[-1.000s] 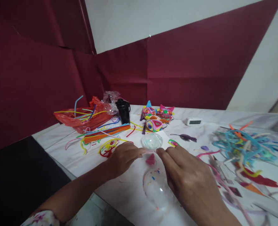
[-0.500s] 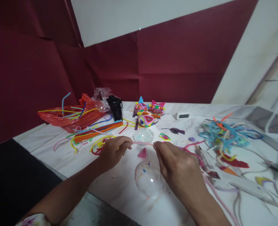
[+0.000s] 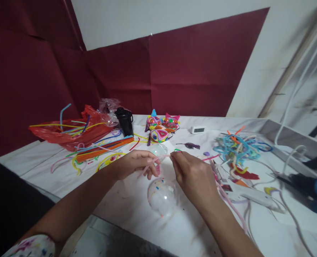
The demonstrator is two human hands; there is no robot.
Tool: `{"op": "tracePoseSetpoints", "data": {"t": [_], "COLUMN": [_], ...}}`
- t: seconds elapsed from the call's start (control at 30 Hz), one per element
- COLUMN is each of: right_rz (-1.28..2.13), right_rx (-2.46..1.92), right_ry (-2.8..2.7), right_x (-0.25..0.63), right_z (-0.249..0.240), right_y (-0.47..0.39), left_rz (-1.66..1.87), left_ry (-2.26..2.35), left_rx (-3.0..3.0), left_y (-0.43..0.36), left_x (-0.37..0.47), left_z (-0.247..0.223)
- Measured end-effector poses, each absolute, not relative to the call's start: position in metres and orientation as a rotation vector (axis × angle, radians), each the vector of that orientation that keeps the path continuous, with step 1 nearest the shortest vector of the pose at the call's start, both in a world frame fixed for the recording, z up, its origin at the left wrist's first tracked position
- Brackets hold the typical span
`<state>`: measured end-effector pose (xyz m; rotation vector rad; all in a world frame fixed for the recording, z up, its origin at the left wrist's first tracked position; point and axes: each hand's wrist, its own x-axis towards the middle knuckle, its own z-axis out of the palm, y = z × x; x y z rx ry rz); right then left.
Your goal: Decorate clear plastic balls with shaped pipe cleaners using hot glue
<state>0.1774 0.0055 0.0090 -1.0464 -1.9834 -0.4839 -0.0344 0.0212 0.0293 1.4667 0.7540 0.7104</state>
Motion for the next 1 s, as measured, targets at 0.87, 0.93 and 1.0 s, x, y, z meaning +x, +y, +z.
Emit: {"op": "tracePoseSetpoints", "data": {"t": [0.87, 0.93, 1.0], "right_rz": [-0.230, -0.222, -0.237], "right_rx": [-1.071, -1.098, -1.139], "right_ry": [-2.141, -2.104, -2.070], "right_x": [0.165, 0.165, 0.166], "right_z": [-0.015, -0.019, -0.022], "right_y": [0.013, 0.015, 0.017], "left_rz": [1.180, 1.184, 1.169], "left_ry": [0.861, 0.873, 0.881], "left_rx": [1.432, 1.483, 1.520], "left_y": [0.049, 0.052, 0.054], "left_x": [-0.017, -0.016, -0.015], "left_z": [-0.003, -0.002, -0.001]}}
